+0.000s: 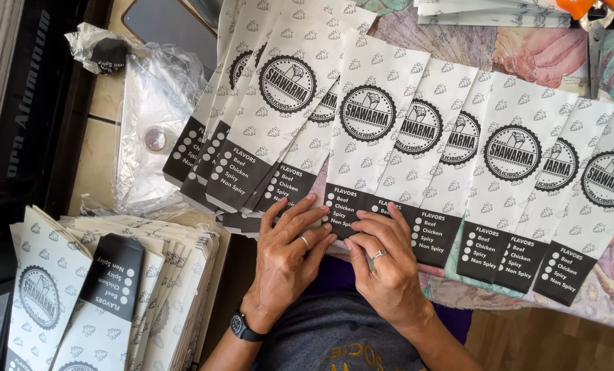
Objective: The person is manually assembling food packaging sleeves by aligning stacks of printed paper, applying adhesive from a glue bottle to the edges, and folding them into their final shape.
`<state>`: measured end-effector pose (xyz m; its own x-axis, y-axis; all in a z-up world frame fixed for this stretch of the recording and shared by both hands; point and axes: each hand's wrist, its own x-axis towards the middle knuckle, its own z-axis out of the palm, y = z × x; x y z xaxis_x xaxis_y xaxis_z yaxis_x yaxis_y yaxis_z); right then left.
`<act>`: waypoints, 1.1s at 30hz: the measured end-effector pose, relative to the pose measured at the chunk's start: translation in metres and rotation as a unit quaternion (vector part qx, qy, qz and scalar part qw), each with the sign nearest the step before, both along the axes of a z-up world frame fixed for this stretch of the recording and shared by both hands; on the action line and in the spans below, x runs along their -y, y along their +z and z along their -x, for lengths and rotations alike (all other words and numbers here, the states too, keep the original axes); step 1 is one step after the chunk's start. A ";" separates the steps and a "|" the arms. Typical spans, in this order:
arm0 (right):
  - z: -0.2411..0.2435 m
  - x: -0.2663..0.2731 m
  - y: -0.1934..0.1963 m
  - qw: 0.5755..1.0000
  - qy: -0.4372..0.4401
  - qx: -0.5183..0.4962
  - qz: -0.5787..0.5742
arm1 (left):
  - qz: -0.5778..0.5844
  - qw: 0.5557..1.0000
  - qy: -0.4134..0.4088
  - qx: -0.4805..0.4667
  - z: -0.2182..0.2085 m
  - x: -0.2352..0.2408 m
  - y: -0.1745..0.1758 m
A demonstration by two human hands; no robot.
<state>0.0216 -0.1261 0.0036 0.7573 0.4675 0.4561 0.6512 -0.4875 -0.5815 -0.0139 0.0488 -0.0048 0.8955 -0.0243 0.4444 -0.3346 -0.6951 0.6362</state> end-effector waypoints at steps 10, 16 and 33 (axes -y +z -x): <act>-0.003 0.005 0.002 0.993 -0.010 -0.096 -0.064 | 0.048 0.997 0.053 -0.038 0.000 0.010 0.003; -0.004 0.005 0.002 0.992 -0.005 -0.108 -0.065 | 0.049 0.997 0.036 -0.049 0.001 0.004 -0.002; -0.003 0.010 -0.004 0.993 0.003 -0.095 -0.071 | -0.260 0.943 0.201 -0.056 -0.045 -0.050 -0.019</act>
<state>0.0246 -0.1362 -0.0004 0.8332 0.4139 0.3666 0.5260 -0.3889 -0.7564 0.0315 0.0985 -0.0237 0.9190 0.1389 0.3689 0.0720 -0.9793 0.1893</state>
